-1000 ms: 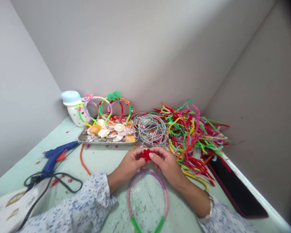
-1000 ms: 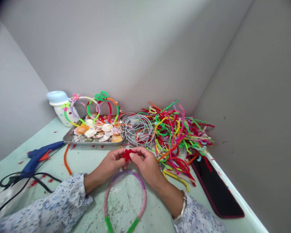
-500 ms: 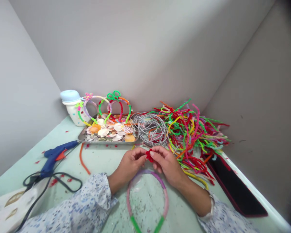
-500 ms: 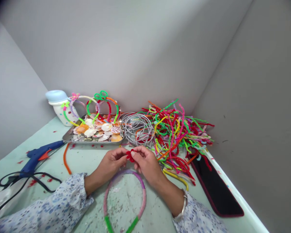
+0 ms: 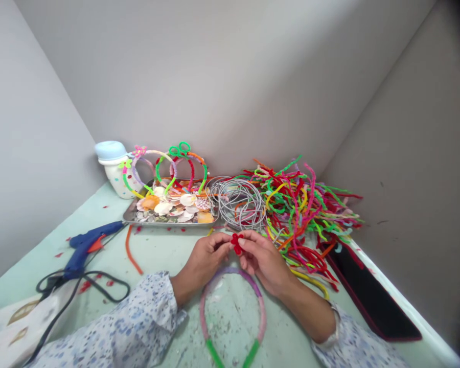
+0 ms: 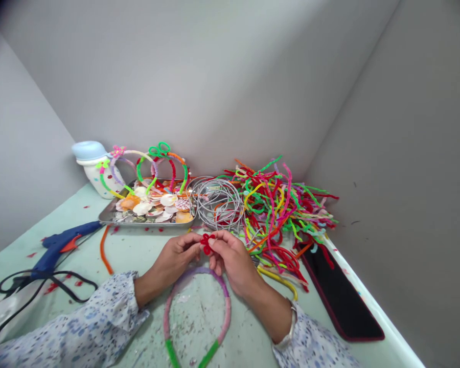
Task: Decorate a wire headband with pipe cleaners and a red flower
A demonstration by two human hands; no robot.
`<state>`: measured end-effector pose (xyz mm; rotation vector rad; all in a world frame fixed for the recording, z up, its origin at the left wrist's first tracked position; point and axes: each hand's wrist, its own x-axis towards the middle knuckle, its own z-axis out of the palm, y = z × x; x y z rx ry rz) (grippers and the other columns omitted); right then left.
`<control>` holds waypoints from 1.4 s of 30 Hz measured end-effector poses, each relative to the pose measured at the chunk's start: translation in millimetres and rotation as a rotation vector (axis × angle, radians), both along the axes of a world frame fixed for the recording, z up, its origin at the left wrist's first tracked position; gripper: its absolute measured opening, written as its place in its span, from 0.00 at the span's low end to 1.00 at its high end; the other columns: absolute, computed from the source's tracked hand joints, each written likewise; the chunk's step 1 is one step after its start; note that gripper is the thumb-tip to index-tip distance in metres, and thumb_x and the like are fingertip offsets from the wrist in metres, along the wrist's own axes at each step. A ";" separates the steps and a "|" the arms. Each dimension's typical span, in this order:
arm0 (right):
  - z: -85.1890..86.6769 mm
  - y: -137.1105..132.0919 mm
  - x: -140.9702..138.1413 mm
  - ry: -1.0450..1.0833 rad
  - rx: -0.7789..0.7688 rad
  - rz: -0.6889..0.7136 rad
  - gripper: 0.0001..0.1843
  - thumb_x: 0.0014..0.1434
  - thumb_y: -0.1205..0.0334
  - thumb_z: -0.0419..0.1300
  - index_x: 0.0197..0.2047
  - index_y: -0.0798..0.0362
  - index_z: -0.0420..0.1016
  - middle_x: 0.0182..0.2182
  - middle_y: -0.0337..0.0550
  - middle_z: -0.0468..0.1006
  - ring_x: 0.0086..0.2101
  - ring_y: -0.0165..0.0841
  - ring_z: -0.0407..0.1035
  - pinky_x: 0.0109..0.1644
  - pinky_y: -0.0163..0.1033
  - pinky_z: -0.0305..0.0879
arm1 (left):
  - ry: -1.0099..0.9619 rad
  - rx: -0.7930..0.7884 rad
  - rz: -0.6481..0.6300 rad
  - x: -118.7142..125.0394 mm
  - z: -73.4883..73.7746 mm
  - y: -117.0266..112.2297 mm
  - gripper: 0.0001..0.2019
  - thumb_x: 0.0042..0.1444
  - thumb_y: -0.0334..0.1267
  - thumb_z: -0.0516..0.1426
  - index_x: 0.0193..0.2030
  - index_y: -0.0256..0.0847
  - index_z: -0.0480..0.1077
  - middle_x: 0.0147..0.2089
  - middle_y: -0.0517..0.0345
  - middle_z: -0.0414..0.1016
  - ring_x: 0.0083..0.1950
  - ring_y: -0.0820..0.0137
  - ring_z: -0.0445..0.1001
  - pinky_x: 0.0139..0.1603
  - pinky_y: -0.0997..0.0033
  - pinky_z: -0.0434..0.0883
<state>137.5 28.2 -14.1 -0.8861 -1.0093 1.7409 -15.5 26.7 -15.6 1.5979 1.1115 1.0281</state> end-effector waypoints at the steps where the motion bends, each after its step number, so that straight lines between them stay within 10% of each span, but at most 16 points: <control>1: -1.0 0.0 0.4 -0.020 0.023 0.003 0.09 0.55 0.58 0.61 0.37 0.53 0.69 0.17 0.33 0.71 0.14 0.22 0.60 0.15 0.26 0.52 | 0.001 -0.003 -0.001 -0.2 0.2 -0.1 0.08 0.57 0.37 0.53 0.34 0.38 0.73 0.27 0.61 0.70 0.27 0.74 0.64 0.29 0.76 0.63; 9: 3.5 -0.3 1.8 0.072 -0.120 0.001 0.07 0.50 0.62 0.63 0.30 0.54 0.69 0.19 0.33 0.70 0.15 0.20 0.60 0.16 0.25 0.50 | 0.207 0.310 -0.011 -4.7 3.7 -2.6 0.08 0.58 0.32 0.53 0.34 0.40 0.74 0.32 0.58 0.73 0.36 0.71 0.69 0.39 0.73 0.64; 16: -0.9 0.9 2.8 -0.151 0.090 -0.109 0.09 0.56 0.56 0.58 0.33 0.53 0.67 0.15 0.32 0.70 0.14 0.23 0.59 0.16 0.26 0.51 | -0.005 0.120 0.141 -1.1 4.8 -4.1 0.15 0.56 0.38 0.57 0.50 0.40 0.67 0.43 0.54 0.72 0.39 0.70 0.70 0.40 0.72 0.67; 23: -6.9 0.4 0.3 -0.316 0.175 -0.076 0.13 0.59 0.51 0.55 0.35 0.53 0.67 0.14 0.33 0.71 0.12 0.24 0.60 0.16 0.28 0.54 | -0.130 -0.081 0.055 2.2 4.9 -5.4 0.11 0.54 0.42 0.58 0.37 0.36 0.69 0.32 0.58 0.72 0.32 0.72 0.69 0.34 0.74 0.65; 42: -4.3 -0.7 -1.7 -0.050 -0.014 -0.053 0.11 0.53 0.55 0.62 0.32 0.56 0.72 0.16 0.36 0.71 0.15 0.22 0.60 0.17 0.26 0.51 | -0.026 0.120 0.073 3.6 11.7 -12.4 0.08 0.59 0.39 0.53 0.37 0.38 0.70 0.35 0.56 0.73 0.36 0.70 0.70 0.40 0.71 0.66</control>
